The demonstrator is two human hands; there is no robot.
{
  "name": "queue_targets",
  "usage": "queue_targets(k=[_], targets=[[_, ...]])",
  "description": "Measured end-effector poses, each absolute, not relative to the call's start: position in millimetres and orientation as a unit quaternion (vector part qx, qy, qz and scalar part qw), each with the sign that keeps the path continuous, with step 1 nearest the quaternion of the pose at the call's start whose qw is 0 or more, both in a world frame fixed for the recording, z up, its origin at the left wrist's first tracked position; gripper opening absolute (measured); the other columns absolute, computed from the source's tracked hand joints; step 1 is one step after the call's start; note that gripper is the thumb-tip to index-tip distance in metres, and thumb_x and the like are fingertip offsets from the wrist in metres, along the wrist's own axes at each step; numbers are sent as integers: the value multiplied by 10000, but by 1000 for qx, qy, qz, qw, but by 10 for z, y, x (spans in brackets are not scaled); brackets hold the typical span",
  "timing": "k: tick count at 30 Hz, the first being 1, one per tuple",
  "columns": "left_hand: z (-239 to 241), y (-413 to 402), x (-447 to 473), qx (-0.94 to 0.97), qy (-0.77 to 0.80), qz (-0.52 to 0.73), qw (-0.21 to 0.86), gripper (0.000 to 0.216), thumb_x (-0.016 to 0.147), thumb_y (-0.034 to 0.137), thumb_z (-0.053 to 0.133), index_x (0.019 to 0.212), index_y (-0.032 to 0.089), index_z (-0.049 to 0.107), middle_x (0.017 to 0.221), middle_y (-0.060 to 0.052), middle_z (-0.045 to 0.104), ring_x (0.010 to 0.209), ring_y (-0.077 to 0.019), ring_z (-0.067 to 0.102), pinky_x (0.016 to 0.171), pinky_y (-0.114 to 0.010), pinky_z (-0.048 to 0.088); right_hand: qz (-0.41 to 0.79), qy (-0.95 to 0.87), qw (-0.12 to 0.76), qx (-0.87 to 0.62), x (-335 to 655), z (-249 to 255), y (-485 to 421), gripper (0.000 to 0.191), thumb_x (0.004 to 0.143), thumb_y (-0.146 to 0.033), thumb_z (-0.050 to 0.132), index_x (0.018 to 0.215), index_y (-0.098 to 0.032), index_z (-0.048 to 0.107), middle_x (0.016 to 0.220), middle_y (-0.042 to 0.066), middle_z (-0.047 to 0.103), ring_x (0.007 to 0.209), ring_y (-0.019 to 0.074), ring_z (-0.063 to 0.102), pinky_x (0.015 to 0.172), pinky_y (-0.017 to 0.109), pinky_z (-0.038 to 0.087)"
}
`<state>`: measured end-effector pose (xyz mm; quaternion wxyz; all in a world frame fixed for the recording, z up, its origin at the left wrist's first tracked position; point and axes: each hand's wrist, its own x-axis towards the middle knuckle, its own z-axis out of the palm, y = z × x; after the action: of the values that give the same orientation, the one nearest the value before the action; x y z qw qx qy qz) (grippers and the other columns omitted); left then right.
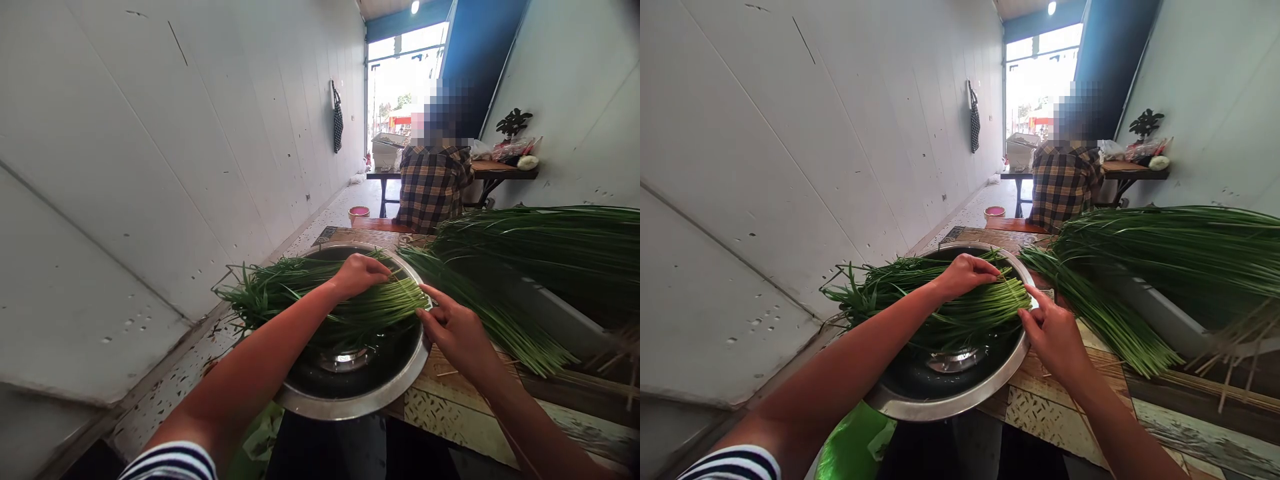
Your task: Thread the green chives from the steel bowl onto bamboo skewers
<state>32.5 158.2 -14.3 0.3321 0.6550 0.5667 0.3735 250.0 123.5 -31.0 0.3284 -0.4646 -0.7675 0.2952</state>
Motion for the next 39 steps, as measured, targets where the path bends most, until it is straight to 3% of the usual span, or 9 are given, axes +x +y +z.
queue_targets(k=[31, 39], targets=[[-144, 1570, 346, 661, 582, 365, 301, 217, 690, 230, 667, 874, 167, 765, 779, -19, 741, 739, -147, 656, 724, -231, 515, 278, -774, 324, -467, 2495, -304, 1232, 593, 823, -382, 459, 1292, -28, 537, 476, -38, 512, 470, 148, 463, 508, 268, 375], [12, 1504, 331, 740, 512, 309, 307, 210, 728, 157, 622, 886, 145, 759, 907, -52, 739, 858, -159, 664, 812, -232, 504, 284, -777, 319, -461, 2489, -299, 1226, 585, 838, -382, 450, 1301, -32, 526, 480, -44, 510, 468, 142, 449, 526, 268, 368]])
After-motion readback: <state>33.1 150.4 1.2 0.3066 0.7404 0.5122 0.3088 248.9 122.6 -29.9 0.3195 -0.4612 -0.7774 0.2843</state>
